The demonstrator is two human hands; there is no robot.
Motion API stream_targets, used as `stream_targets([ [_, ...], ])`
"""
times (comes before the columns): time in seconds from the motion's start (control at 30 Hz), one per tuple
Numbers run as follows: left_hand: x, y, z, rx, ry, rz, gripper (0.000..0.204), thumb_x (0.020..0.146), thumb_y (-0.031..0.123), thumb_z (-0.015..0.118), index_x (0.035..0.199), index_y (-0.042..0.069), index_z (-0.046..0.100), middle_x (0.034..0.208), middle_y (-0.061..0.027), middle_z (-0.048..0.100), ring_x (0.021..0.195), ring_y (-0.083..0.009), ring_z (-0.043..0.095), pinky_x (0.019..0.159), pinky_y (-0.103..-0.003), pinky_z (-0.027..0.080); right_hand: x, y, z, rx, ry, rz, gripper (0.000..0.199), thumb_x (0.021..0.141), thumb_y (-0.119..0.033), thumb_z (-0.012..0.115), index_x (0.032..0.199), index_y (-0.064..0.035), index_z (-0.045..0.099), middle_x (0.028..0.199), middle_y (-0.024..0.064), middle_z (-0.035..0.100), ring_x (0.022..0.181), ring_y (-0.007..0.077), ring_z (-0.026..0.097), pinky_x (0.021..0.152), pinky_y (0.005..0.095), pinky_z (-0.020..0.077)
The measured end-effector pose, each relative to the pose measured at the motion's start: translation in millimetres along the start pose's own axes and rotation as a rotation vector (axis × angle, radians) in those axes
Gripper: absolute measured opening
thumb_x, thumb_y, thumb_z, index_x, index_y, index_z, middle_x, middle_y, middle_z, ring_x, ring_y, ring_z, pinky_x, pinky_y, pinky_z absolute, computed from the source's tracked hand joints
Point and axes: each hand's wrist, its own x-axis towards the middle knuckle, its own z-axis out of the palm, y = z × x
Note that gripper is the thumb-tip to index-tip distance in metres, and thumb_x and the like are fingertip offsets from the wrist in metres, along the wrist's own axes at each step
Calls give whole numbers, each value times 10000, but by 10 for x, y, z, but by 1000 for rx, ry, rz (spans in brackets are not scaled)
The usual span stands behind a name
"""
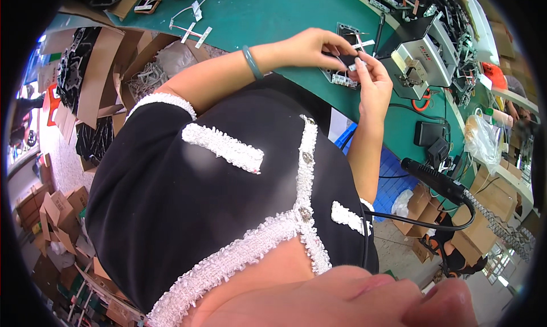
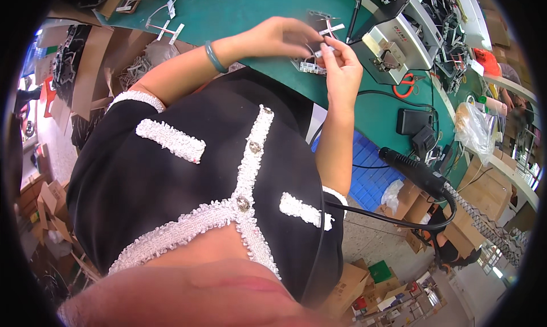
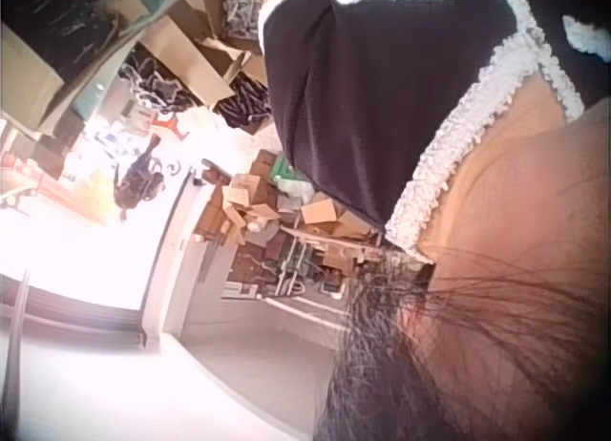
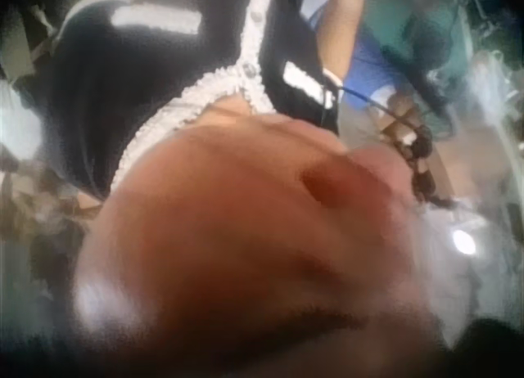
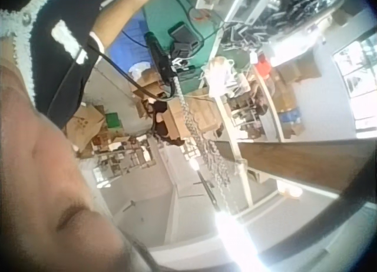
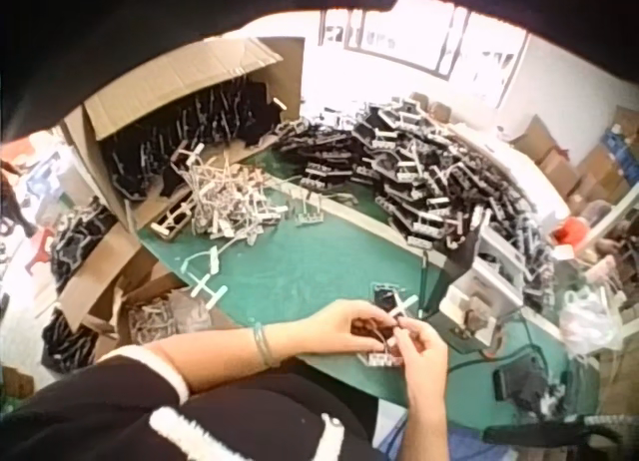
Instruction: Assembling small clear plastic components onto a base using a hot air tool at a workstation.
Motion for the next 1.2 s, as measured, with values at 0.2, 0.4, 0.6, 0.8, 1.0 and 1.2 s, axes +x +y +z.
stream_targets([
  [0.2, 45, -96, 103, 307, -25, 236, 355, 747, 27, 686, 1092, 49, 603, 773, -47, 645, 747, -211, 627, 754, -356, 504, -50, -240, -242, -510, -184, -242, 313, 850, 22, 658, 1157, -39, 674, 915, 76, 700, 793, 121, 658, 754, 249, 527],
  [0.4, 68, -85, -79, 228, -149, 298, 377, 740, 24, 674, 1110, 38, 606, 747, -57, 638, 718, -197, 629, 718, -317, 509, -119, -240, -105, -1079, -36, -516, 197, 788, -137, 747, 983, -165, 753, 788, 17, 664, 671, 185, 631, 613, 289, 495],
  [0.6, 55, -159, 61, 200, -23, 255, 343, 740, 129, 745, 1069, 88, 654, 820, -57, 675, 799, -202, 668, 761, -327, 525, -250, -105, 44, -1020, 127, -682, 179, 762, -126, 772, 940, -119, 751, 773, 31, 600, 674, 172, 611, 628, 291, 501],
  [0.8, 26, -199, 78, 380, 15, 364, 310, 746, 175, 752, 1041, 138, 663, 915, -39, 684, 885, -216, 647, 773, -338, 511, -336, -48, -78, -613, -33, -329, 215, 810, -32, 726, 1023, -10, 720, 903, 66, 677, 735, 102, 624, 666, 234, 506],
  [1.0, -21, -51, 134, 484, 15, 432, 233, 777, 126, 727, 1003, 107, 675, 912, -36, 668, 851, -209, 621, 729, -329, 497, -352, -109, 66, -582, 30, -211, 313, 788, -42, 747, 1073, 6, 625, 903, 75, 688, 738, 110, 637, 678, 243, 519],
  [1.2, -27, -104, 77, 323, -10, 349, 163, 843, 100, 674, 1004, 100, 698, 909, -56, 648, 873, -242, 623, 761, -353, 511, -337, -108, 39, -431, -11, -289, 371, 753, 2, 768, 1033, 8, 525, 967, 95, 678, 753, 125, 650, 690, 252, 527],
])
